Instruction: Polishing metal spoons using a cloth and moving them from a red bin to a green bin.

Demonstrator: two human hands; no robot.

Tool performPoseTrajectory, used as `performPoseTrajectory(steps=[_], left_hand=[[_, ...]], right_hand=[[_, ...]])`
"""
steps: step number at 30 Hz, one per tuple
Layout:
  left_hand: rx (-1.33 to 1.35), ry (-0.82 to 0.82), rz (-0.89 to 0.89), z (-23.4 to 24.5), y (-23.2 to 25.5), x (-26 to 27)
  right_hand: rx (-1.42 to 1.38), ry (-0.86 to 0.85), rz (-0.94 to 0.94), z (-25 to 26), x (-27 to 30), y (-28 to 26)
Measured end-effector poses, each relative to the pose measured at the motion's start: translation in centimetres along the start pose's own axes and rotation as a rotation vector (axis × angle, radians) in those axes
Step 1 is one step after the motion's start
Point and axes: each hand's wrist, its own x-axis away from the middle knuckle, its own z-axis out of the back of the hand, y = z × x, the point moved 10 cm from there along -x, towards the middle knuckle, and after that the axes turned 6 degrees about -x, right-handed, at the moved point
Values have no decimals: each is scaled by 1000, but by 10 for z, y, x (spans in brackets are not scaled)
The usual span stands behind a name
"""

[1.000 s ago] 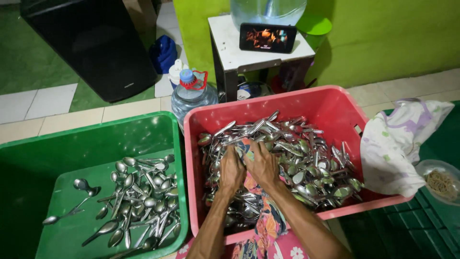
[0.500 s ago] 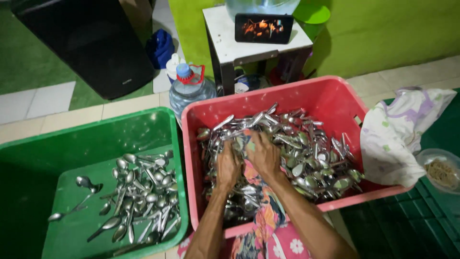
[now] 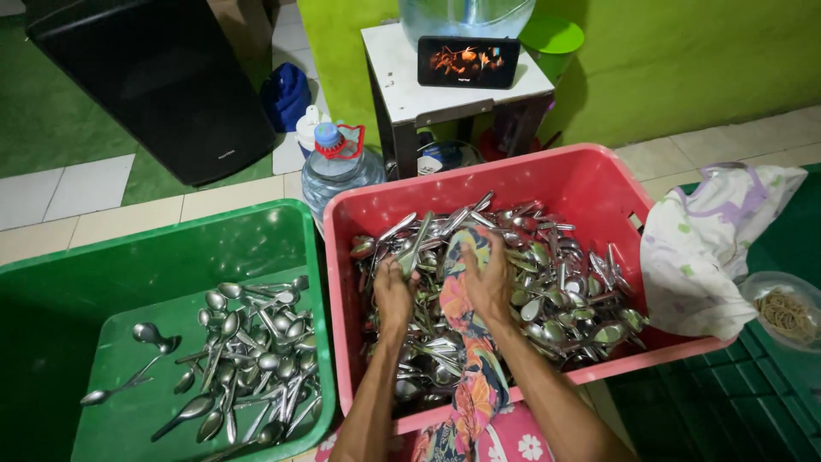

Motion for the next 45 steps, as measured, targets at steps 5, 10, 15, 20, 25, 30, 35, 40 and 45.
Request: performPoseTrajectory(steps=[5, 10, 15, 20, 25, 30, 35, 40, 45], left_hand=[[671, -271, 189, -42, 1, 9], [325, -169, 93, -46, -42, -1], [-69, -21, -48, -14, 15, 21], [-180, 196, -72, 10, 33, 33], [-101, 192, -83, 15, 57, 36], [-68, -60, -120, -11, 84, 50], [99, -337, -46, -41, 57, 43], [-29, -417, -122, -28, 127, 80], [19, -621, 14, -54, 109, 92]], right_hand=[[-277, -186, -149, -24, 19, -25], [-242, -368, -299, -42, 34, -4], [-244, -459, -229, -52, 29, 1], [-233, -421, -283, -52, 24, 26], [-183, -309, -23, -40, 25, -5], [28, -317, 307, -45, 29, -33], [18, -447, 188, -64, 32, -22], [-61, -324, 25, -50, 18, 11], [-277, -138, 16, -33, 3, 27]])
